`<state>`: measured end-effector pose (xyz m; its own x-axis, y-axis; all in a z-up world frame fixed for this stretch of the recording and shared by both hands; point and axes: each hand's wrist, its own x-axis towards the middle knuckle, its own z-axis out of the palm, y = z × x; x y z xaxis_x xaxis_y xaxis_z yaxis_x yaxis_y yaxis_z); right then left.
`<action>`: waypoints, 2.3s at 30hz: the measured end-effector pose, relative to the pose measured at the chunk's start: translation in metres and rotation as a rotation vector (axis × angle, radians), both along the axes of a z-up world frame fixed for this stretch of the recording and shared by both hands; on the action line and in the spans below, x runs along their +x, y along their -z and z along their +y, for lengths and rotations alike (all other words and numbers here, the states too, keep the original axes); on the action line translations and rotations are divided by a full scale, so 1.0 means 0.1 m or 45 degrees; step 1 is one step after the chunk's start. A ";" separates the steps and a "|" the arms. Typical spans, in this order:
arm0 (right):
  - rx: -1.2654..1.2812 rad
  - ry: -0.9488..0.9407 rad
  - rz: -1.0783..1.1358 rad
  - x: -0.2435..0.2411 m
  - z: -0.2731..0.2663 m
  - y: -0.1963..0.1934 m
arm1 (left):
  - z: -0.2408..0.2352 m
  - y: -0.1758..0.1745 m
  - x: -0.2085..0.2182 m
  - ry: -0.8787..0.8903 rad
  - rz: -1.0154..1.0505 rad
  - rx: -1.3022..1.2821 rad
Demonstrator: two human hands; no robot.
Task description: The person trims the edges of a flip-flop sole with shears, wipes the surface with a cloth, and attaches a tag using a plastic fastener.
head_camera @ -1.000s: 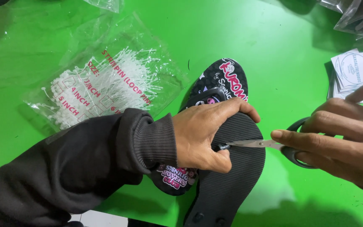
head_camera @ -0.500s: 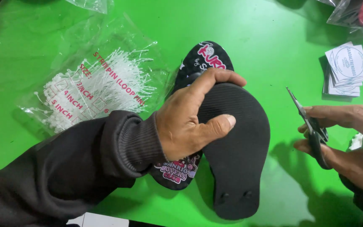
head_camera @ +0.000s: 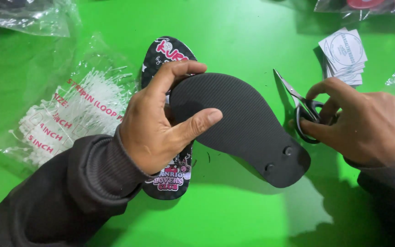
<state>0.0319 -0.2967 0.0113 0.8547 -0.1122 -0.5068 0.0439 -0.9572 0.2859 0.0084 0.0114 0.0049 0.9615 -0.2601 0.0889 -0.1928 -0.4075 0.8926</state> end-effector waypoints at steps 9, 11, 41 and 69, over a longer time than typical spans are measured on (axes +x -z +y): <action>0.337 -0.171 -0.183 -0.08 -0.18 -0.02 | -0.01 -0.04 -0.02 -0.020 -0.019 -0.093; 1.094 0.299 -0.105 -0.13 -0.19 -0.13 | 0.00 -0.09 -0.04 -0.012 -0.067 -0.178; 0.823 -0.775 -0.956 -0.95 -0.92 0.65 | 0.42 0.14 0.26 0.005 -0.542 0.942; 1.862 -0.049 -0.489 -0.46 -0.08 0.27 | 0.37 -0.12 0.23 0.014 -0.399 0.122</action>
<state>-0.0137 -0.3044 -0.0160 0.9478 0.3031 0.0988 0.2209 -0.4008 -0.8892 0.0310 0.0487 0.0170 0.8885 -0.2915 0.3544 -0.4565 -0.4833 0.7470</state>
